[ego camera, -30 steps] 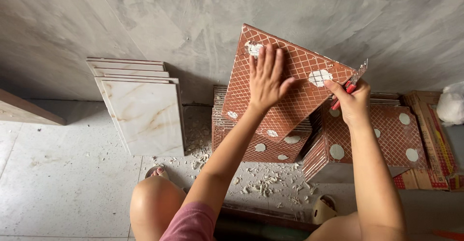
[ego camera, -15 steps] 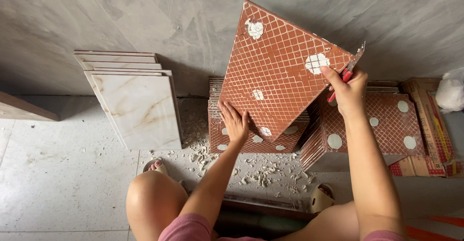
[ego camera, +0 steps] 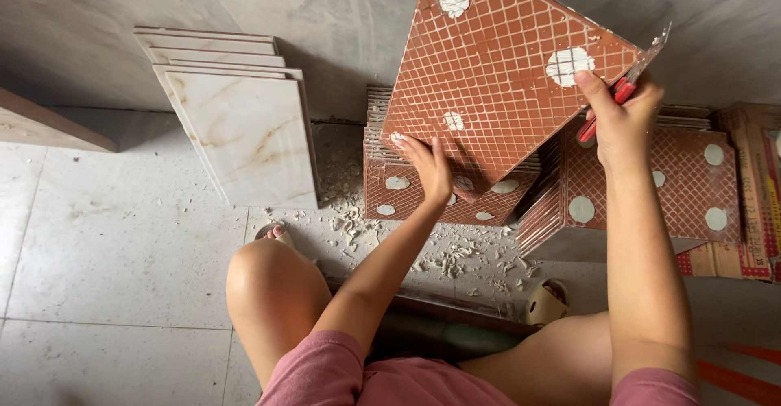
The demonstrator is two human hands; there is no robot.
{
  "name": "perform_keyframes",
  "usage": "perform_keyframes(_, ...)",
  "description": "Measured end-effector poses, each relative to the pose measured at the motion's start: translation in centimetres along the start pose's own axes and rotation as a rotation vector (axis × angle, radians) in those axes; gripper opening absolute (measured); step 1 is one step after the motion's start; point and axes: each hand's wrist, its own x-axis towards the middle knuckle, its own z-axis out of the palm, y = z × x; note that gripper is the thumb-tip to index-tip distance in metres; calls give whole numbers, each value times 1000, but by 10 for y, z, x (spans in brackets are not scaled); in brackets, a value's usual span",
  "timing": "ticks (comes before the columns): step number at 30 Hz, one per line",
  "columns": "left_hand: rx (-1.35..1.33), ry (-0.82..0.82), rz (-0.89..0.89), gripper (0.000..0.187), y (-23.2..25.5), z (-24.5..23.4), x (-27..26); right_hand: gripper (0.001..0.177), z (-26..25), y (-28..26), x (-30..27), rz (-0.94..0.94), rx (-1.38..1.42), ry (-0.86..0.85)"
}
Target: The person scrapes dried adhesive residue from the back of square ceramic tiles using a utility knife. They work on one tile at a time, scraping the white spots and then placing the tile aside.
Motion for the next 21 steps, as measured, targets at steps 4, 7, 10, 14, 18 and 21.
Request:
perform_keyframes(4,68,-47,-11,95,4,-5,-13,20,0,2,1,7,1,8)
perform_keyframes(7,115,-25,-96,93,8,-7,7,20,0,2,0,7,0,3)
perform_keyframes(10,47,81,-201,93,18,-1,34,20,-1,0,0,8,-13,-6)
perform_keyframes(14,-50,196,-328,94,25,10,45,18,0,-2,-4,11,-31,-2)
perform_keyframes(18,-59,257,-402,92,25,10,55,16,-3,0,-5,-5,-76,-27)
perform_keyframes(21,-79,300,-428,90,15,-2,74,17,-7,5,-3,4,-67,-23)
